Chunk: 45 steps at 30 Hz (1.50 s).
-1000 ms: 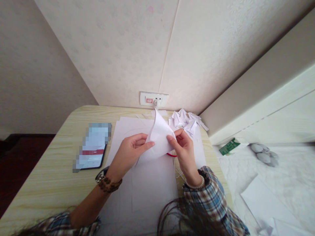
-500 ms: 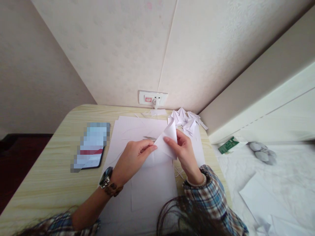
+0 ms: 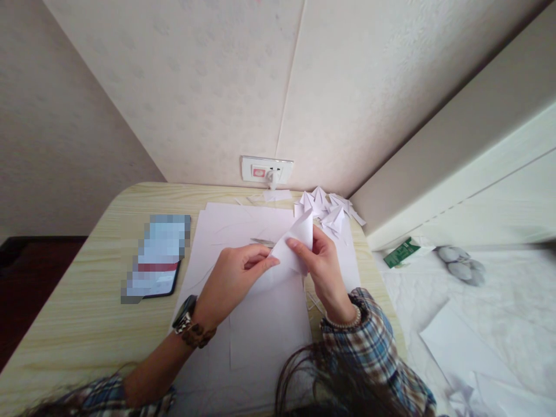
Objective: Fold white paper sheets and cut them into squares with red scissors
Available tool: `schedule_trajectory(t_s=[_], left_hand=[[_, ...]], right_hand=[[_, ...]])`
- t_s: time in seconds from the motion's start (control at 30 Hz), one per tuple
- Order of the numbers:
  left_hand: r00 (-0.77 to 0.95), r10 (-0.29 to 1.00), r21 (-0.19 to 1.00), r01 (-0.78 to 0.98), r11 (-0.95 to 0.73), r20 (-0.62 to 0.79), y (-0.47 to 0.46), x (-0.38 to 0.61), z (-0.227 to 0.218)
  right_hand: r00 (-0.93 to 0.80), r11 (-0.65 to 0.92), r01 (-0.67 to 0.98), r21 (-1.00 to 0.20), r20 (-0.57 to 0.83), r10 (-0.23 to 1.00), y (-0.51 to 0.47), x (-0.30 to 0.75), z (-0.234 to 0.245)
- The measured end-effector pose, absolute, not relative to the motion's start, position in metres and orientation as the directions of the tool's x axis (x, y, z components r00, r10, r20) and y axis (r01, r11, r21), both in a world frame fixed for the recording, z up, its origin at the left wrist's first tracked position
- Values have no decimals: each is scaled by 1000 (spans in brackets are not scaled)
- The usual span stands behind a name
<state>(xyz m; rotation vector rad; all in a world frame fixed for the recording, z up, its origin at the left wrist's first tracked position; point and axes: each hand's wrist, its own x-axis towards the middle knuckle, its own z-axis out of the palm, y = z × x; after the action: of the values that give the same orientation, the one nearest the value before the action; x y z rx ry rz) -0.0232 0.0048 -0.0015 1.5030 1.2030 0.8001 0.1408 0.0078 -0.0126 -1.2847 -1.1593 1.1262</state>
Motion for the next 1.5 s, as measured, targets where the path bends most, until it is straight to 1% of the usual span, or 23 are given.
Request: schedule_trajectory(t_s=[0.07,0.17,0.27,0.37,0.43,0.57,0.63,0.87,1.0,1.17,1.27,1.5], left_hand=[[272,959,959,285,-5,-76,4,-23,-1],[272,961,939,339,-51,-46,3,-24,0],[290,957,901,419,-116,-12,4,-24,0],[317,948,873,459,-164,11,4,-24,0],[330,944,867,467,-176,14,4,-24,1],[336,942,868,466,-170,4,4,-24,1],[344,939,875,455,-167,1,4,-24,1],[377,925,919,377,-118,-36,7,-27,0],[396,915,938,339,-68,-77,8,-29,-2],[378,918,946,324,-13,-117,6,-27,-1],[363,926,938,345,-34,-100,5,-25,-1],[366,930,880,453,-142,-38,5,-24,-1]], right_hand=[[94,-5,62,-998,1,996,7,140,-11],[80,-14,76,-997,-8,997,6,138,-9],[52,0,35,-999,2,999,6,139,-8],[45,6,-19,-1000,5,999,6,141,-9],[72,14,-5,-1000,14,997,7,144,-10],[126,59,80,-995,69,990,7,148,-14],[130,67,95,-993,79,988,8,149,-15],[116,26,33,-999,29,993,11,151,-16],[116,43,33,-999,46,992,11,151,-16],[118,88,37,-995,92,989,9,148,-13],[106,100,35,-994,103,989,8,146,-13],[97,57,-18,-998,55,994,10,146,-14]])
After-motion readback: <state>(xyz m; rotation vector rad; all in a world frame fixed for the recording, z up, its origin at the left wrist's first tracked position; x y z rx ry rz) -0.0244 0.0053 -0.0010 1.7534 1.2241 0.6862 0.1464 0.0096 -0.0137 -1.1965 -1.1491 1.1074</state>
